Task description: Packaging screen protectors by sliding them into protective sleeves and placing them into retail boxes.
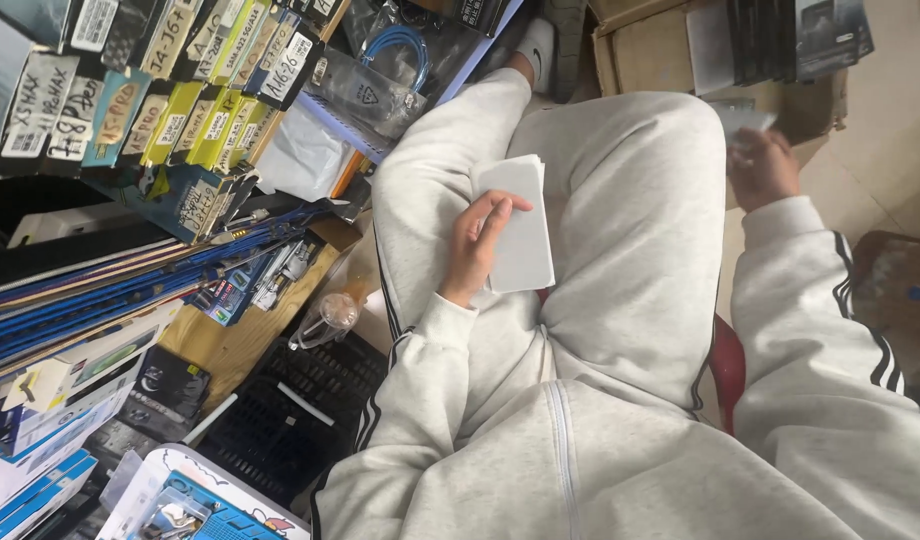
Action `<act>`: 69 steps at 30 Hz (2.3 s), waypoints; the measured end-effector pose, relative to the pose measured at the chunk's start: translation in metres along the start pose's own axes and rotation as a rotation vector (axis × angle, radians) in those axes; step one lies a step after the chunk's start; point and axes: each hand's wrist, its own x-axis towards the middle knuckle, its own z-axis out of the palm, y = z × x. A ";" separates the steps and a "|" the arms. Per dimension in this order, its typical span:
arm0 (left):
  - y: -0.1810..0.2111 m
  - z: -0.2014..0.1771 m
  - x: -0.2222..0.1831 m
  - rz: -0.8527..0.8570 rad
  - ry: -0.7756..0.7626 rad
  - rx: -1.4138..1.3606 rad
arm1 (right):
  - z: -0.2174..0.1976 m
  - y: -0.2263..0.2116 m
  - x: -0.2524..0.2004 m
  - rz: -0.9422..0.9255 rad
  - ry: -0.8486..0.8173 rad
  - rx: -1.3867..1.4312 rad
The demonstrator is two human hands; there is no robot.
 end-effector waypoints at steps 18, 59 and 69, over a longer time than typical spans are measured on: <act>-0.023 -0.001 0.017 -0.096 -0.001 0.132 | -0.056 0.120 0.159 0.197 0.359 -0.150; -0.006 0.004 0.008 0.038 0.043 0.064 | 0.087 -0.028 0.071 -0.236 -0.465 -0.034; -0.013 0.003 0.000 0.243 0.097 0.048 | 0.240 -0.122 -0.168 -0.590 -0.497 -0.282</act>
